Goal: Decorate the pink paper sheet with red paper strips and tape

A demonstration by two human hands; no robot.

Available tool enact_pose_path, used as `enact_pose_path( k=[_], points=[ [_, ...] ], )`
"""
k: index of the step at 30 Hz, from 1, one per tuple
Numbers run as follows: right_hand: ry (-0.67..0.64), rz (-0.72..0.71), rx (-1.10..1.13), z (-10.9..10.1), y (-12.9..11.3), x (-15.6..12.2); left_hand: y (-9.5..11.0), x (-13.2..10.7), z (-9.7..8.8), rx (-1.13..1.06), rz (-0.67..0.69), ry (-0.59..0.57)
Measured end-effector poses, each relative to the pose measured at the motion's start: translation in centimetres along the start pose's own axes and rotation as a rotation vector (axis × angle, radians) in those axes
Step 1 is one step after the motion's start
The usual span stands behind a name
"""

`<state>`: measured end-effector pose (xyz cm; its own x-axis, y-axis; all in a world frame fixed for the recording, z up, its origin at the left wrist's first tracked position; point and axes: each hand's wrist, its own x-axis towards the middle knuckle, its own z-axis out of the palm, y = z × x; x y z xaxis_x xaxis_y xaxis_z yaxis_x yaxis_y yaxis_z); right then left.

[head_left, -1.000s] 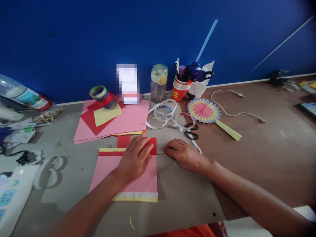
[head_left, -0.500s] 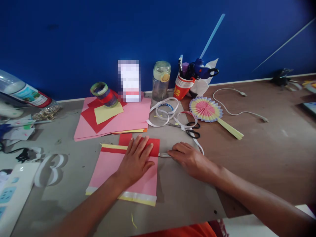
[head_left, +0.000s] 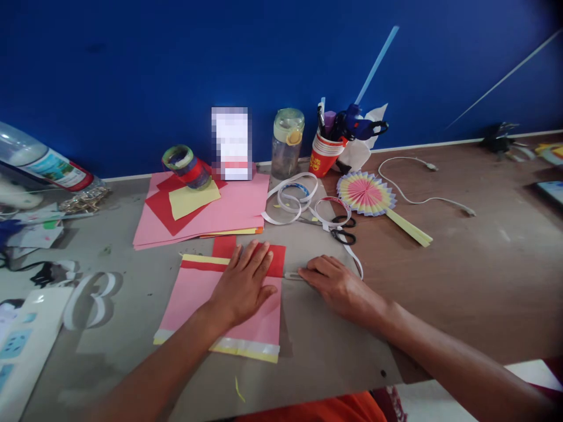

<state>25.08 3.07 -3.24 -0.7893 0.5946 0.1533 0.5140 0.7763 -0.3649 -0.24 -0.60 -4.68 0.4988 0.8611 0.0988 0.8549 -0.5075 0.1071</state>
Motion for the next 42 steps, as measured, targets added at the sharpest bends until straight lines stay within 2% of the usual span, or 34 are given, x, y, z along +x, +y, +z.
enact_pose_path(
  k=[9, 20, 28, 42],
  points=[
    [-0.006, -0.011, 0.044, -0.3, 0.3, 0.1, 0.0, 0.1, 0.1, 0.033, -0.006, -0.032],
    [-0.094, 0.065, 0.199, -1.4, -0.1, 0.2, 0.1, 0.0, -0.1, 0.073, -0.013, -0.072],
    [-0.13, 0.078, 0.249, -1.3, -0.3, 0.7, 0.4, -0.1, -0.3, 0.093, -0.012, -0.1],
    [-0.105, 0.062, 0.176, -0.6, -0.6, 0.1, 0.8, -0.2, -0.7, 0.093, 0.01, -0.042]
  ],
)
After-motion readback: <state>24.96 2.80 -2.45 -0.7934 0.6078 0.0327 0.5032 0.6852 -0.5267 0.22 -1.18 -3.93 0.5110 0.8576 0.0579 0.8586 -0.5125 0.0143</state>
